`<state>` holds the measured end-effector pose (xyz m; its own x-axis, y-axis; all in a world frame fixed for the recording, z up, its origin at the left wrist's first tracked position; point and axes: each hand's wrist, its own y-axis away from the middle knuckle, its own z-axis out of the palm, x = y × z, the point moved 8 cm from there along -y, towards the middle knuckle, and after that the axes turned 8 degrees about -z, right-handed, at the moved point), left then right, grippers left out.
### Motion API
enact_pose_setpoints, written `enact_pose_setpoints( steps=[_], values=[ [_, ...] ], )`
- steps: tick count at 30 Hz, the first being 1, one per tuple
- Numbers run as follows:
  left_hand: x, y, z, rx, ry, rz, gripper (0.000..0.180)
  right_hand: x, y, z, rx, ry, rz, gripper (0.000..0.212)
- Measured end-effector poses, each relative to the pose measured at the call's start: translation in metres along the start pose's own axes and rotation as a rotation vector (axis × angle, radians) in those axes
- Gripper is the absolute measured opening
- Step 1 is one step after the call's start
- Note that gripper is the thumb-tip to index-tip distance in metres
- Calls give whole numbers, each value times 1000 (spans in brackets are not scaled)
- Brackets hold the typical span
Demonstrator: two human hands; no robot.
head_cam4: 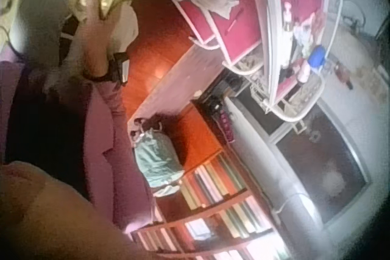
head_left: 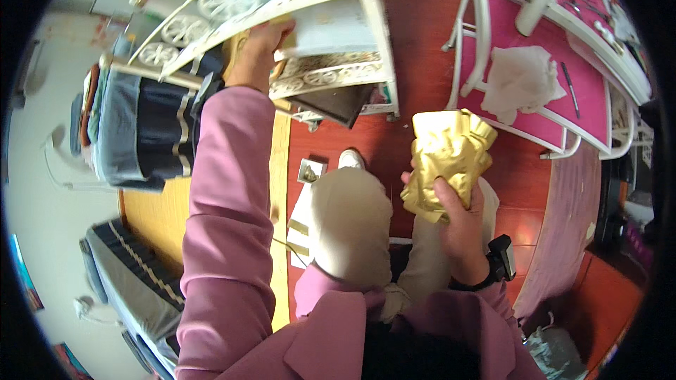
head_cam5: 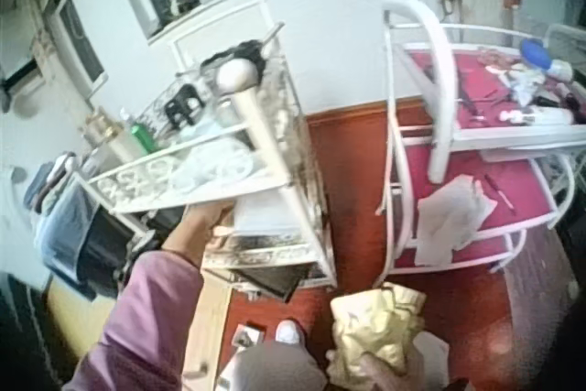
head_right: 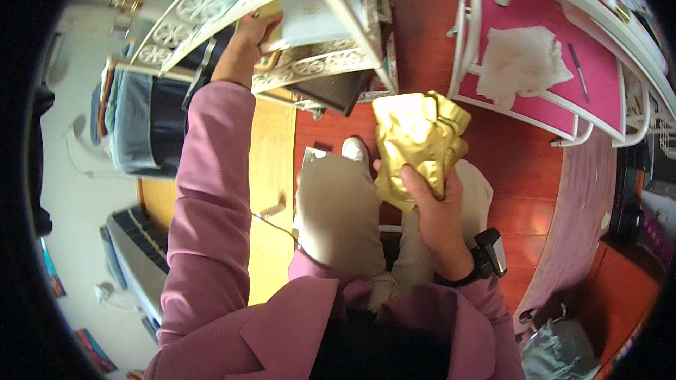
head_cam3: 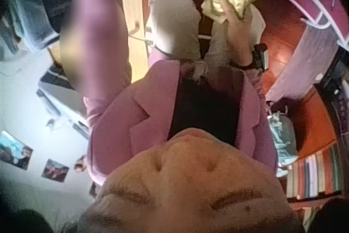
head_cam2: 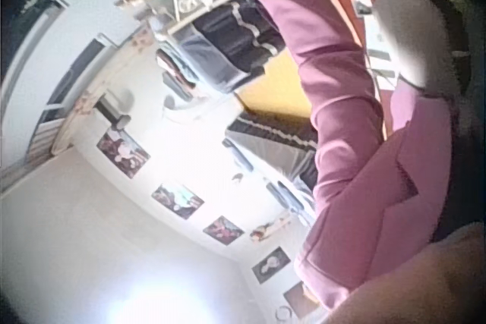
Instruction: The person retrieves a white portable heater from a shelf and assembles it by attaching the metal safety cage to the heater head. They align and press the cage into place, then rotate and adjust the heater head to secure the assembly.
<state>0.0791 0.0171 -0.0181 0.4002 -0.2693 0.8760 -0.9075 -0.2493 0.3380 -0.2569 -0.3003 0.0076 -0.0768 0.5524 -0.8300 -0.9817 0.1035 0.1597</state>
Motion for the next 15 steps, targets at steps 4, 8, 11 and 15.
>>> enact_pose_setpoints(
  steps=[4,8,11,15],
  values=[
    [14,70,-16,-49,176,-102,27,-2,3,14,8,9,-12,43],
    [1,148,-65,4,170,-48,32,1,6,24,12,68,-5,41],
    [-33,222,-113,-8,416,86,34,-4,7,29,-54,163,-130,42],
    [-137,323,-176,196,573,18,36,-1,9,32,-96,403,-213,45]
  ],
)
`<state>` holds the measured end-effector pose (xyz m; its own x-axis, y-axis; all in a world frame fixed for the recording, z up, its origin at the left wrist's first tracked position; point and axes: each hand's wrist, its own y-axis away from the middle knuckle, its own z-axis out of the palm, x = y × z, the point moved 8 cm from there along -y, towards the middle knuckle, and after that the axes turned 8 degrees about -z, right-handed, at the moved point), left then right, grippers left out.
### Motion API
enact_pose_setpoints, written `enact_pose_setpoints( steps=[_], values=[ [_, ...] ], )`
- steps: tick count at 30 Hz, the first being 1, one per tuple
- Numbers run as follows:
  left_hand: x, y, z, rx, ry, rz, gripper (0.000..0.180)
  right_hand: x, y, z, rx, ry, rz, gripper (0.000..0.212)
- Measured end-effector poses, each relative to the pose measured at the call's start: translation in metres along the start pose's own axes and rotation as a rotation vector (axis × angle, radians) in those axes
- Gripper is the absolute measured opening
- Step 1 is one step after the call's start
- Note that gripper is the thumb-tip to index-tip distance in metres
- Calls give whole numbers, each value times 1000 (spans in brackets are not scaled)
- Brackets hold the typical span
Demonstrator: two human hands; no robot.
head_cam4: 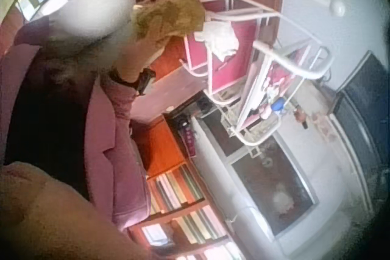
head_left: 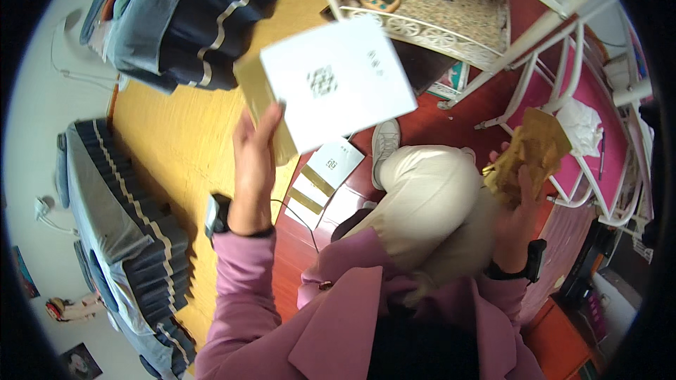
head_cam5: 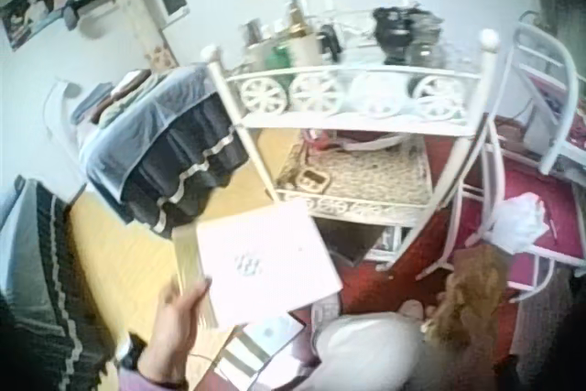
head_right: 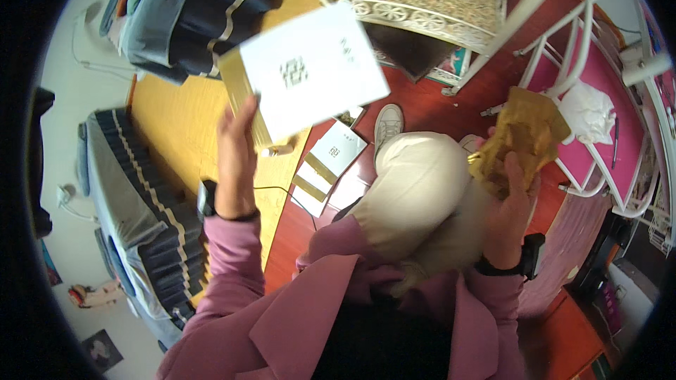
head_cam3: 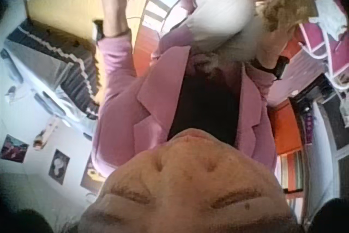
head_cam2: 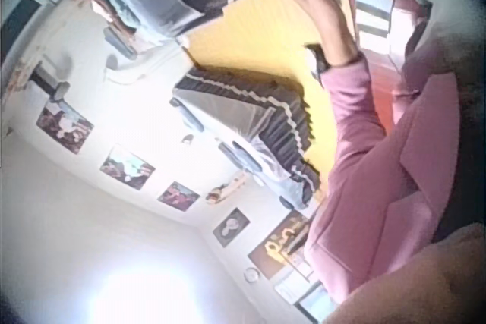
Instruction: The person retrieves a white portable heater from a shelf and assembles it by attaching the metal safety cage to the heater head. They align and press the cage into place, then rotate and adjust the heater head to secure the assembly.
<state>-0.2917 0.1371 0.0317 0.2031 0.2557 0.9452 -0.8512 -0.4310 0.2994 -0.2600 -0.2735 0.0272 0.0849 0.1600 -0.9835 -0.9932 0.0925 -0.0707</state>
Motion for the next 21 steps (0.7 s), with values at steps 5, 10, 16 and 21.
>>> enact_pose_setpoints(
  steps=[5,10,16,21],
  values=[
    [-197,56,-132,372,175,-321,39,15,0,2,63,-175,101,46],
    [-386,77,-193,424,469,-532,39,37,-10,2,3,-32,115,45],
    [-473,67,-193,511,539,-611,47,51,-27,-15,76,51,62,42],
    [-442,79,-219,780,-591,-1034,72,57,-32,-22,106,122,131,44]
  ],
)
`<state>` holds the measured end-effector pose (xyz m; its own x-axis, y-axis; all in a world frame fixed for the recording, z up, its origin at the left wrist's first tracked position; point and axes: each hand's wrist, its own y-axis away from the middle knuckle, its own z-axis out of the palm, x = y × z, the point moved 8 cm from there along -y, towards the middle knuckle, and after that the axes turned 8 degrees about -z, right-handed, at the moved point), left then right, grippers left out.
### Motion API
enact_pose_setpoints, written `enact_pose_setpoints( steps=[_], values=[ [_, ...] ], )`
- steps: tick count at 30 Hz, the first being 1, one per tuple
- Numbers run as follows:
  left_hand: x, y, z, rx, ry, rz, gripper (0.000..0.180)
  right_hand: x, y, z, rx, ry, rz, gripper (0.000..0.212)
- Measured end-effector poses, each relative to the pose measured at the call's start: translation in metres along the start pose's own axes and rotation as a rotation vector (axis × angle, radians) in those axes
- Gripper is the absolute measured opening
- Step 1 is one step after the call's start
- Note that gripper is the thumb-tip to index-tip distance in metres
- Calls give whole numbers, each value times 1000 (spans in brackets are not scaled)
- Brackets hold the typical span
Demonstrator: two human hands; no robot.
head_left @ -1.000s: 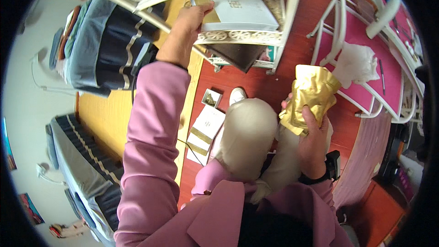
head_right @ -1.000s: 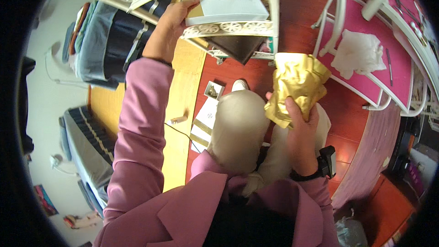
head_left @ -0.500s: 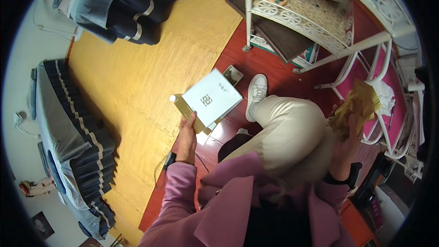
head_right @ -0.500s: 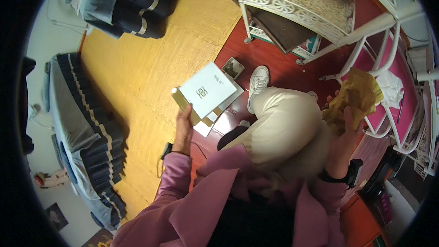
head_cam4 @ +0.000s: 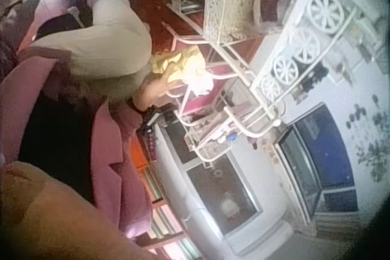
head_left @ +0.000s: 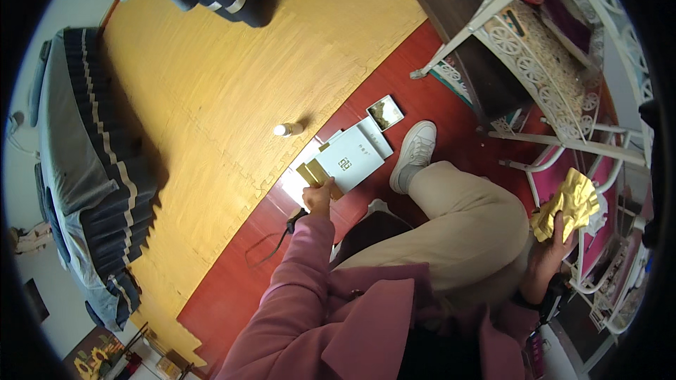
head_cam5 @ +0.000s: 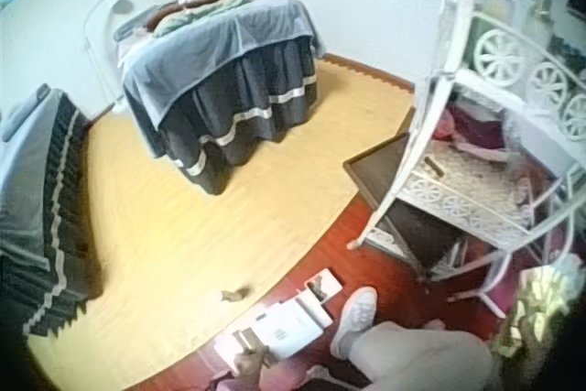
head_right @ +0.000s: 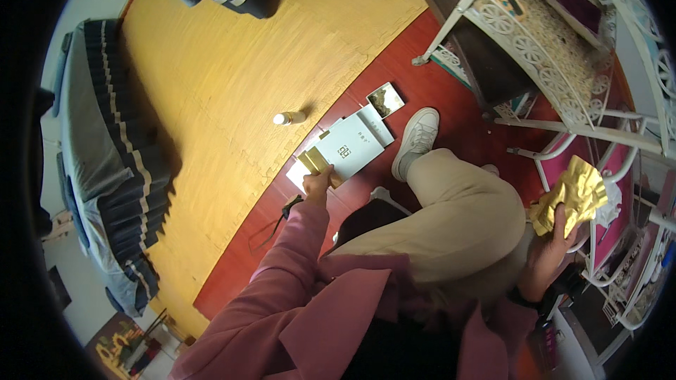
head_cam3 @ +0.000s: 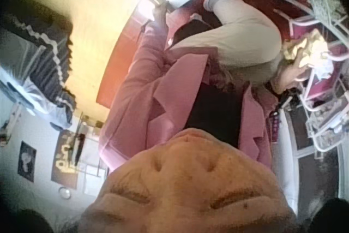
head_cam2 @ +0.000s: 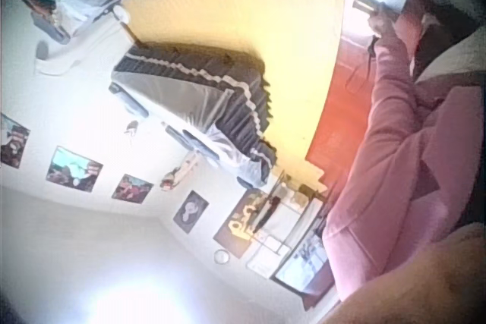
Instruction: The person retrieves a white portable heater from a shelf and assembles it by attaching the metal safety cage to the heater head. They align and press the cage into place, then rotate and adjust the heater head to secure the assembly.
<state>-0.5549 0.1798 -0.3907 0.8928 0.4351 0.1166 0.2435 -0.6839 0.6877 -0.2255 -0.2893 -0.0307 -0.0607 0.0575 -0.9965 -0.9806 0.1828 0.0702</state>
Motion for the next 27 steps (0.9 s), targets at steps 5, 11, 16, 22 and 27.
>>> enact_pose_setpoints(
  steps=[5,11,16,22,27],
  values=[
    [89,82,15,372,-530,1118,63,-3,3,6,-70,33,-17,41],
    [124,74,123,100,-891,1191,35,2,4,-21,71,182,9,41],
    [140,97,182,405,-888,1756,23,7,5,-34,86,240,-13,49],
    [142,43,252,161,-653,1788,27,3,9,-29,80,304,30,57],
    [141,20,265,17,-1172,1576,31,3,14,-24,50,250,77,57]
  ],
)
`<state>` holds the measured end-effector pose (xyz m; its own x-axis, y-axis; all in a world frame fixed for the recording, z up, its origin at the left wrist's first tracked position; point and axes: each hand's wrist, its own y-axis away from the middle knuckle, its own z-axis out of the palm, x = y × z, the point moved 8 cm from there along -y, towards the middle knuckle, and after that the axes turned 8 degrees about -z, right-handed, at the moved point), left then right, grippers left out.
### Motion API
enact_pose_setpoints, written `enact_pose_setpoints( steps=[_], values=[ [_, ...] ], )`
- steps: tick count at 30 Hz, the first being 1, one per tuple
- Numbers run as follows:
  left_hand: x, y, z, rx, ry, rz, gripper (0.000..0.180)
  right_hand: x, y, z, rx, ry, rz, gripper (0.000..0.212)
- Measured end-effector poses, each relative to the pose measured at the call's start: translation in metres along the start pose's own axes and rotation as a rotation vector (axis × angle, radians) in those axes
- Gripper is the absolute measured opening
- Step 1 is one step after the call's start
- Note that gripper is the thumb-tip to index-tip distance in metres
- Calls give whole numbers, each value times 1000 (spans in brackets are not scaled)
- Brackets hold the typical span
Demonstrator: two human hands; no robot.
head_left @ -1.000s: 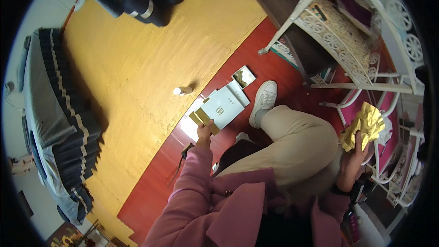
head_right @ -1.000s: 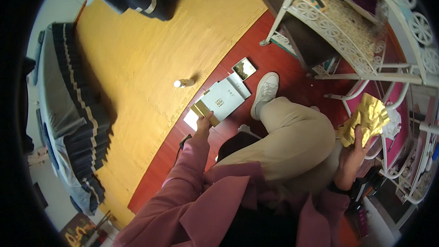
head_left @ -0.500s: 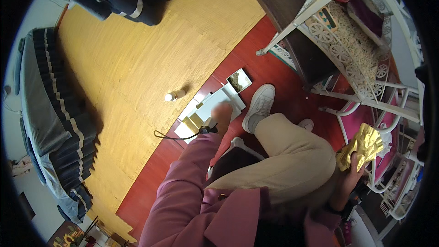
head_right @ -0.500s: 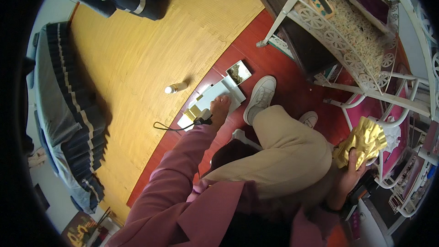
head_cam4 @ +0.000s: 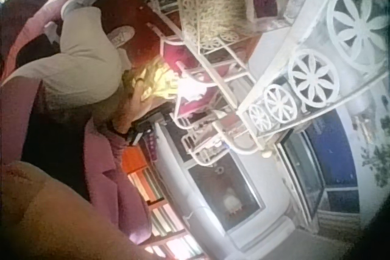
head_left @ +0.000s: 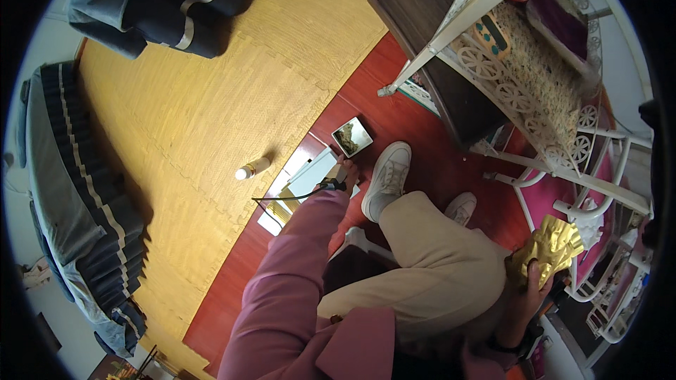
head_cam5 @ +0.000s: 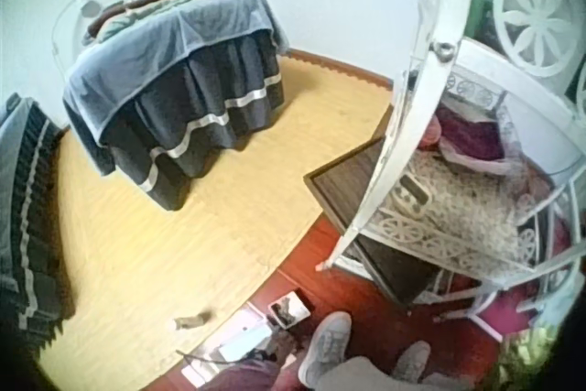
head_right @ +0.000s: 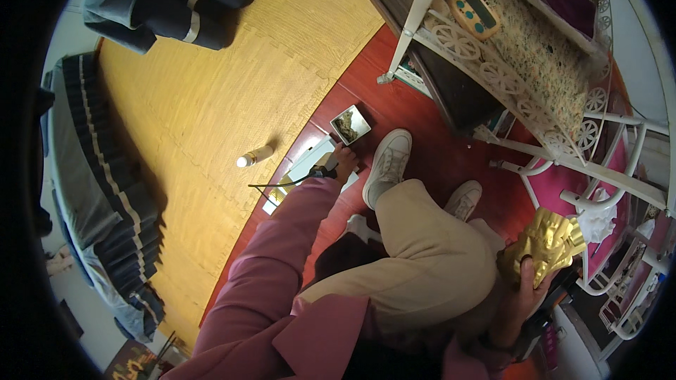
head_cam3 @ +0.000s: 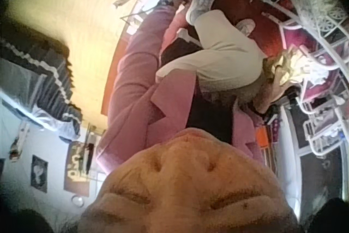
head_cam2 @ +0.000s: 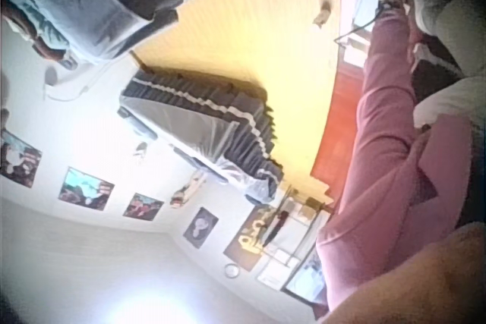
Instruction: The person retrieves a white portable heater from a shelf and assembles it by attaching the metal safety cage to the heater head. They align and press the cage into place, then rotate and adjust the heater head to secure the assembly.
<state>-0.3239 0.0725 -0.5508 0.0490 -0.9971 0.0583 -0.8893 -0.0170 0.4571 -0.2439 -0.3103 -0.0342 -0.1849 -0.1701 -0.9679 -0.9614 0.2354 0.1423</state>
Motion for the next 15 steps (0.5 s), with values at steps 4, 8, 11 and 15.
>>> enact_pose_setpoints(
  steps=[4,8,11,15],
  values=[
    [-16,47,-47,-115,-194,181,21,-13,3,-3,22,426,-169,55],
    [-43,73,-57,-230,-91,149,22,-6,3,1,22,251,-47,48],
    [-56,65,-51,-79,-69,116,24,-6,2,10,-8,139,-11,44],
    [-63,65,-28,-200,-114,52,19,-12,0,13,-27,227,-86,43]
  ],
)
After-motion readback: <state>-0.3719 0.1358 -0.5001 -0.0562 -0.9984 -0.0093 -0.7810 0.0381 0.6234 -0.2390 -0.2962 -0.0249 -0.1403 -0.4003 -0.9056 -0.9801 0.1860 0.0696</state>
